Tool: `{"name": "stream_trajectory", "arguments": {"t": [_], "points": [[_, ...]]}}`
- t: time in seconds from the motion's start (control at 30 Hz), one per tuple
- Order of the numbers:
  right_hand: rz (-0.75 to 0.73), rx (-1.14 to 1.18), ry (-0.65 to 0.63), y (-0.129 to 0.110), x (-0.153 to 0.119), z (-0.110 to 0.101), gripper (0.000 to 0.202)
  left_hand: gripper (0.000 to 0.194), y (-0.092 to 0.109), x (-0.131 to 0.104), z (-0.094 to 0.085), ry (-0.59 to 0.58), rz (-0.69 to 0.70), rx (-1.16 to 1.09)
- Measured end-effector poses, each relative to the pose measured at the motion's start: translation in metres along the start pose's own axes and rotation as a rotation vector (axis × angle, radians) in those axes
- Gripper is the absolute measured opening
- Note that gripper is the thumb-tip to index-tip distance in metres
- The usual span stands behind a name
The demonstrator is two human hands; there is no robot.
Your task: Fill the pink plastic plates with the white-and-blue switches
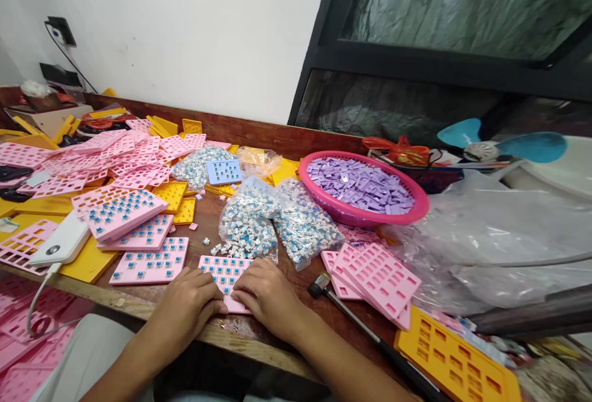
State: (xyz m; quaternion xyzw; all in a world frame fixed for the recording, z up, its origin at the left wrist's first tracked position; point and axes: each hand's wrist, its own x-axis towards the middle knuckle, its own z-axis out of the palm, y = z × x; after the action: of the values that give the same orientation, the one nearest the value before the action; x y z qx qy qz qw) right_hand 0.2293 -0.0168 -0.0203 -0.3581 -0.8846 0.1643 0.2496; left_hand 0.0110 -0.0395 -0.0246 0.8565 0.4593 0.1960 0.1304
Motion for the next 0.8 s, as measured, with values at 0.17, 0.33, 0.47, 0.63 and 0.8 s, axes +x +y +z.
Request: {"name": "stream_trajectory", "arguments": {"t": [0.17,0.33,0.47,0.63,0.8], "points": [[-0.003,-0.064,0.041,0.001,-0.002,0.004,0.015,0.007,0.003,-0.003,0.010,0.067,-0.026,0.017],[0.026,-0.108,0.006,-0.001,-0.002,0.006,0.018,0.013,0.002,-0.002,0.011,0.080,-0.052,0.042],[0.070,0.074,0.004,0.005,0.002,-0.005,0.017,0.014,0.003,0.000,0.009,0.045,-0.024,0.113],[0.171,0.121,0.197,0.031,0.012,-0.013,0.019,0.014,0.008,0.000,0.004,0.022,-0.026,0.105],[0.109,-0.074,0.011,0.049,0.020,-0.007,0.034,0.016,-0.015,0.015,-0.012,0.147,-0.006,-0.083]]}}
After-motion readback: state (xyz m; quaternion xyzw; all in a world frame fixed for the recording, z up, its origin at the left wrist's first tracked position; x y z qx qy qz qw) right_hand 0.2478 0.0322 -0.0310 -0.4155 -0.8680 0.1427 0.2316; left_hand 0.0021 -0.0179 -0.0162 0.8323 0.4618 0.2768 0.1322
